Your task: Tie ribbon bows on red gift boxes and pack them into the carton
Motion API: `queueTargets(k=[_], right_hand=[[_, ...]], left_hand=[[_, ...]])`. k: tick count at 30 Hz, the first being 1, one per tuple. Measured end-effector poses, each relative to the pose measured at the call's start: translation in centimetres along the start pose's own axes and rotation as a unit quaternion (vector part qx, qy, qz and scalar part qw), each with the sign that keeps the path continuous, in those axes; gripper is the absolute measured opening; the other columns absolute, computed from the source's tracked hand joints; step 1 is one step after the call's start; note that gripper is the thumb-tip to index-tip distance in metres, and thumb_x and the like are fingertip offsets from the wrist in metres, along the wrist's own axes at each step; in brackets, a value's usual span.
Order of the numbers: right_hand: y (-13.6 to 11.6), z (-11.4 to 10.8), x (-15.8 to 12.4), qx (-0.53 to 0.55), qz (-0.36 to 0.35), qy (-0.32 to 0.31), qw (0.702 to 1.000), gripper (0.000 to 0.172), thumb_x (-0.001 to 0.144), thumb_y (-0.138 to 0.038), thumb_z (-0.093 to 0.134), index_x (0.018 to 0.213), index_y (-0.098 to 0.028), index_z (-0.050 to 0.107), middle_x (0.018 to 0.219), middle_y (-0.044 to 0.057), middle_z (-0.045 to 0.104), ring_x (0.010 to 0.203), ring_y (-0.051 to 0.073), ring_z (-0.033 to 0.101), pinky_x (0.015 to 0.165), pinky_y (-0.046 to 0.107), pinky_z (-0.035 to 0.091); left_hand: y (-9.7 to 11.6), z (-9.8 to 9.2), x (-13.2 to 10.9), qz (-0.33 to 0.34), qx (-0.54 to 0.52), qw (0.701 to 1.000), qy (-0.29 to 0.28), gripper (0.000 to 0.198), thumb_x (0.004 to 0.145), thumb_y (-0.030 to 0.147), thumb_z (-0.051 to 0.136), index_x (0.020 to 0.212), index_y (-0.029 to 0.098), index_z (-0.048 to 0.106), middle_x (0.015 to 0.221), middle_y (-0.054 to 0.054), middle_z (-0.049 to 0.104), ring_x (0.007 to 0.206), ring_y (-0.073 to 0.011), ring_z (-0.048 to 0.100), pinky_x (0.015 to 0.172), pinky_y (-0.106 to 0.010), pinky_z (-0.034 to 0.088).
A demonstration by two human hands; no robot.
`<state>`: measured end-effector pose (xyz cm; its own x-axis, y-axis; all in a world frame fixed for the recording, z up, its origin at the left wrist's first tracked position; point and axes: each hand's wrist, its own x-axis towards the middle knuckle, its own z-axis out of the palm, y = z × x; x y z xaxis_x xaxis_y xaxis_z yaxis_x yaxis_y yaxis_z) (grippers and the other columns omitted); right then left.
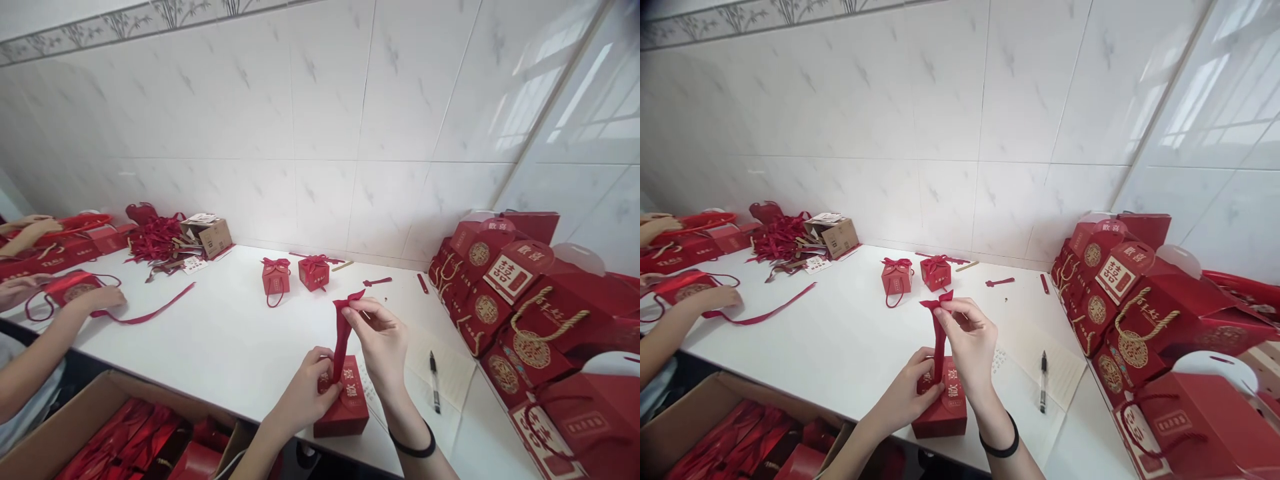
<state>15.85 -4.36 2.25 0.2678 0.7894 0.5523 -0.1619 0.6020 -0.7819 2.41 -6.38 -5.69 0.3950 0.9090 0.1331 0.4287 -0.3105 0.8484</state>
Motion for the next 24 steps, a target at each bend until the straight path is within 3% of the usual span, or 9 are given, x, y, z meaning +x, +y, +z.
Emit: queueTargets(k=[4,12,15,19,21,24], right_hand=[[-0.1,0.2,-0.1,0.012,0.003,0.009,1.0,0.007,0.074,-0.017,0.072,0.073,-0.024,0.071,0.07,-0.002,0.063,0.066,0.012,0.059,0.058,0.02,0.047],[-1.1,-0.5,-0.5,-0.032,-0.013,-0.009,0.999,0.005,0.079,-0.025,0.068,0.077,-0.022,0.071,0.078,0.002,0.066,0.074,0.017,0.062,0.064,0.027,0.052],[-0.7,-2.0,-0.6,-0.066,0.003,0.005,0.998,0.014,0.083,-0.032,0.064,0.091,-0.024,0.072,0.094,0.005,0.068,0.089,0.02,0.062,0.076,0.032,0.053],[0.5,-5.0,-1.5,-0.074,0.052,0.056,0.994,0.024,0.082,-0.038,0.067,0.1,-0.022,0.07,0.106,0.007,0.065,0.098,0.023,0.061,0.087,0.04,0.049],[0.9,-6.9,-2.2,-0.099,0.069,0.09,0.989,0.029,0.081,-0.04,0.068,0.101,-0.02,0.069,0.107,0.009,0.065,0.097,0.023,0.061,0.086,0.04,0.049],[1.1,-10.4,-3.3,-0.138,0.085,0.132,0.978,0.027,0.081,-0.042,0.067,0.093,-0.018,0.068,0.094,0.007,0.066,0.085,0.02,0.062,0.075,0.034,0.051]], left_hand=[[-0.2,0.0,0.1,0.015,0.005,1.0,0.016,0.007,0.083,0.021,0.053,0.078,0.019,0.058,0.114,-0.007,0.053,0.101,-0.0192,0.055,0.09,-0.033,0.047],[-0.1,0.1,0.2,0.038,0.001,0.999,0.031,0.013,0.084,0.025,0.052,0.092,0.02,0.061,0.107,-0.007,0.056,0.1,-0.02,0.055,0.091,-0.036,0.046],[-0.2,0.5,0.0,0.039,-0.054,0.995,0.076,0.012,0.085,0.028,0.052,0.087,0.019,0.058,0.103,-0.007,0.059,0.1,-0.0202,0.056,0.091,-0.036,0.045],[-0.4,0.9,-0.4,-0.006,-0.159,0.969,0.191,0.014,0.084,0.032,0.053,0.083,0.018,0.056,0.095,-0.005,0.062,0.097,-0.0195,0.058,0.091,-0.033,0.045],[-0.6,0.7,-0.7,-0.03,-0.195,0.951,0.238,0.015,0.082,0.031,0.053,0.086,0.017,0.058,0.094,-0.005,0.063,0.095,-0.0189,0.059,0.089,-0.032,0.046],[-1.7,-0.5,-1.8,-0.064,-0.202,0.941,0.262,0.018,0.08,0.032,0.053,0.088,0.017,0.059,0.095,-0.006,0.063,0.097,-0.0194,0.058,0.091,-0.033,0.045]])
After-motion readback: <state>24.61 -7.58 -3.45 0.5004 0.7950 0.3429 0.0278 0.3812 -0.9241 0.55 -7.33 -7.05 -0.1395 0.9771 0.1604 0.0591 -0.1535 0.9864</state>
